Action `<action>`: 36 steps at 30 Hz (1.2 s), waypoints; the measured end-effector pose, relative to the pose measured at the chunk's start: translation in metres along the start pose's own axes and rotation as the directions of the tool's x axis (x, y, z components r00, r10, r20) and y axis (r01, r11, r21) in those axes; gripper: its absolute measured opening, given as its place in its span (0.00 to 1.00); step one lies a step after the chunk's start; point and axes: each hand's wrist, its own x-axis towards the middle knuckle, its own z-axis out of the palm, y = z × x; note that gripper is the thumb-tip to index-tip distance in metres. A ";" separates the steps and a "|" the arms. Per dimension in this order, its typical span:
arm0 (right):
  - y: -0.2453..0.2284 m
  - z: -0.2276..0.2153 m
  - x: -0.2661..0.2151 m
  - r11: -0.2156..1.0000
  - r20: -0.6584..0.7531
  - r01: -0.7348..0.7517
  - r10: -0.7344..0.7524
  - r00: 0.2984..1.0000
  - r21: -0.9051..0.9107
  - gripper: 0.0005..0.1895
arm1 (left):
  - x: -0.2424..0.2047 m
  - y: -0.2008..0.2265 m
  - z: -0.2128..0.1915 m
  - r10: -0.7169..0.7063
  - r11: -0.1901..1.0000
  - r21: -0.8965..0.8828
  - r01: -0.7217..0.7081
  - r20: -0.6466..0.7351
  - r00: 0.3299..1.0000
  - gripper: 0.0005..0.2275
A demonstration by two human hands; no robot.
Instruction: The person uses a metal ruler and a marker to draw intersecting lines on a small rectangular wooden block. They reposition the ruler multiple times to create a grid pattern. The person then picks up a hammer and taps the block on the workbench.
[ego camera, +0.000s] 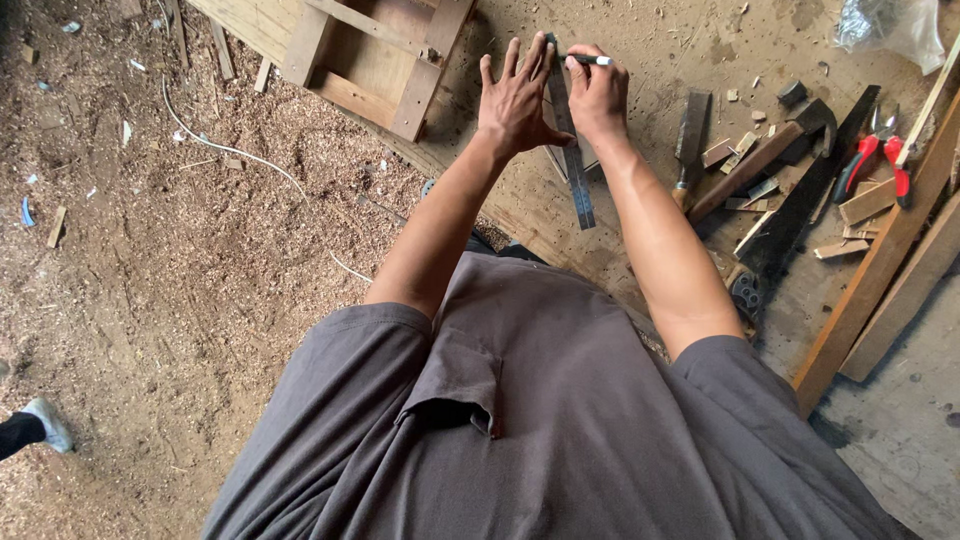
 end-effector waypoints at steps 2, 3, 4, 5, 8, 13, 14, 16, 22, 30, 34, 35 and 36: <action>-0.004 -0.005 -0.004 1.000 0.005 0.008 -0.008 1.000 0.007 0.06 | 0.000 -0.001 0.000 0.003 1.000 -0.004 -0.003 -0.014 1.000 0.68; -0.006 -0.008 -0.007 1.000 0.013 -0.004 0.003 1.000 0.008 0.06 | 0.000 -0.001 0.000 0.005 1.000 -0.008 -0.006 -0.024 1.000 0.68; -0.008 -0.010 -0.011 1.000 0.022 -0.016 0.015 1.000 0.009 0.06 | 0.000 -0.001 0.000 0.007 1.000 -0.012 -0.008 -0.034 0.999 0.68; -0.010 -0.013 -0.014 1.000 0.031 -0.027 0.027 0.999 0.009 0.05 | 0.000 -0.001 0.000 0.008 1.000 -0.009 -0.009 -0.036 0.999 0.68; -0.017 -0.023 -0.024 1.000 0.030 0.008 -0.009 1.000 0.008 0.05 | 0.000 -0.001 0.001 0.009 1.000 -0.005 -0.009 -0.041 0.999 0.68; -0.019 -0.029 -0.039 0.998 0.016 0.057 -0.056 0.998 -0.012 0.05 | 0.000 -0.002 0.002 0.012 1.000 -0.022 -0.013 -0.038 0.999 0.68; -0.017 -0.029 -0.042 0.997 0.013 0.068 -0.068 0.998 -0.022 0.05 | -0.001 -0.002 0.003 0.016 1.000 -0.018 -0.017 -0.045 0.999 0.68; -0.009 -0.024 -0.041 0.985 0.002 0.151 -0.151 0.988 -0.085 0.04 | 0.000 -0.003 0.003 0.025 1.000 -0.007 -0.026 -0.066 0.998 0.68; 0.021 0.007 -0.014 0.998 0.122 0.027 -0.020 0.992 -0.058 0.08 | 0.003 -0.001 0.003 -0.001 1.000 -0.010 0.001 -0.007 1.000 0.69; 0.025 0.012 0.032 0.986 0.130 0.138 -0.125 0.984 -0.094 0.05 | -0.003 -0.001 -0.005 0.000 1.000 -0.031 -0.001 -0.012 1.000 0.67; 0.020 0.010 0.042 0.984 0.108 0.165 -0.157 0.982 -0.072 0.05 | -0.007 -0.001 -0.008 0.004 0.998 -0.059 -0.005 -0.023 1.000 0.66; 0.019 0.010 0.041 0.974 0.085 0.210 -0.203 0.976 -0.085 0.04 | -0.007 -0.002 -0.009 0.004 0.998 -0.056 -0.005 -0.026 1.000 0.66; 0.019 0.010 0.042 0.978 0.102 0.194 -0.186 0.977 -0.080 0.05 | -0.007 -0.002 -0.009 0.004 0.999 -0.053 -0.005 -0.028 1.000 0.66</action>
